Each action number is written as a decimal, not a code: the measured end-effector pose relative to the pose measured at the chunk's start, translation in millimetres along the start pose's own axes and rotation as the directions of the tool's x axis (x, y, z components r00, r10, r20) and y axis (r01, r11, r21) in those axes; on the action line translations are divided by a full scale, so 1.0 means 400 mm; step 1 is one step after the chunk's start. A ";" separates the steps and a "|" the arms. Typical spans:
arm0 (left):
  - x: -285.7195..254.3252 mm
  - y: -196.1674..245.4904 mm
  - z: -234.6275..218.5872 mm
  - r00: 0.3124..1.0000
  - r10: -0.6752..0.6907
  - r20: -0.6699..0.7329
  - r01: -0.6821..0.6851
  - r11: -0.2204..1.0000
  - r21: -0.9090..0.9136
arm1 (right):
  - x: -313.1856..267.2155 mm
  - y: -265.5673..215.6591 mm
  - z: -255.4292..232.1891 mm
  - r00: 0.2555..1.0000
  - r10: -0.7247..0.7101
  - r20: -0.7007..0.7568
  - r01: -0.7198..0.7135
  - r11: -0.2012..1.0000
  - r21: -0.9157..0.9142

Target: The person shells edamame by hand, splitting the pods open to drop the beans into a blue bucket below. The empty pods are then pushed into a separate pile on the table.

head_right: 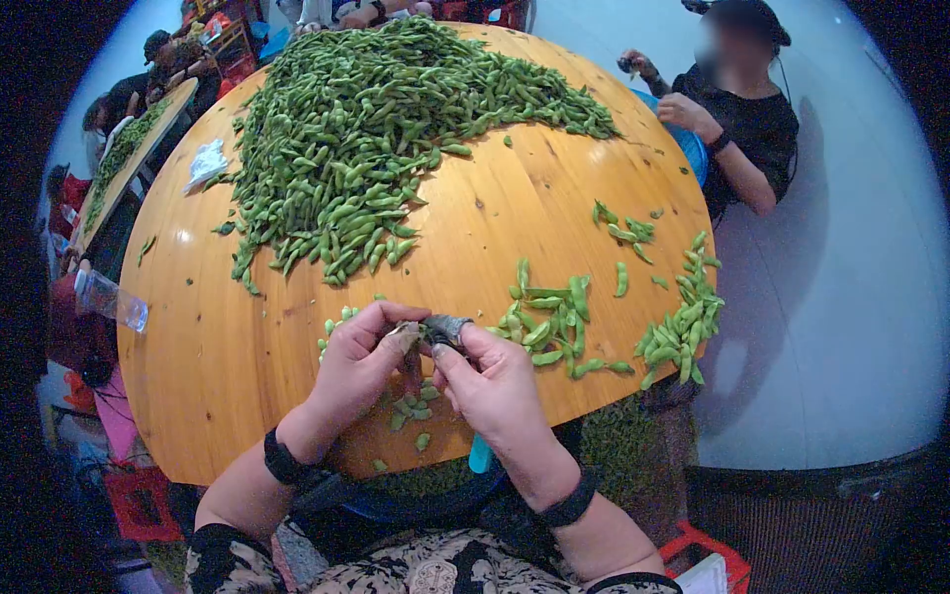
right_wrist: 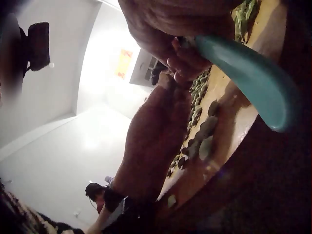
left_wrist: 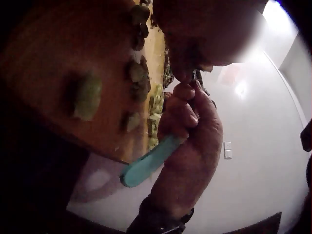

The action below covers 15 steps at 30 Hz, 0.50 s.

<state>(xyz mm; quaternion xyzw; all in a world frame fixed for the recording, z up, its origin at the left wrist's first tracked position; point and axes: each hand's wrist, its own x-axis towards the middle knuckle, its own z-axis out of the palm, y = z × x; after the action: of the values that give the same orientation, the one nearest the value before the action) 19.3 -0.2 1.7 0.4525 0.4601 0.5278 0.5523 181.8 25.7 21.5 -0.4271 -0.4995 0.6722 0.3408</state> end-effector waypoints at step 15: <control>0.014 0.013 -0.012 0.997 -0.050 -0.062 0.048 0.998 -0.032 | -0.013 -0.017 -0.038 0.989 -0.085 -0.122 0.070 0.991 -0.117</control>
<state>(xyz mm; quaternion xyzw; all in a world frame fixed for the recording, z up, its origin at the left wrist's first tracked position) 13.9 5.5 6.0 0.4158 0.4802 0.5349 0.5571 197.9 28.8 27.3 -0.4675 -0.5301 0.6010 0.3731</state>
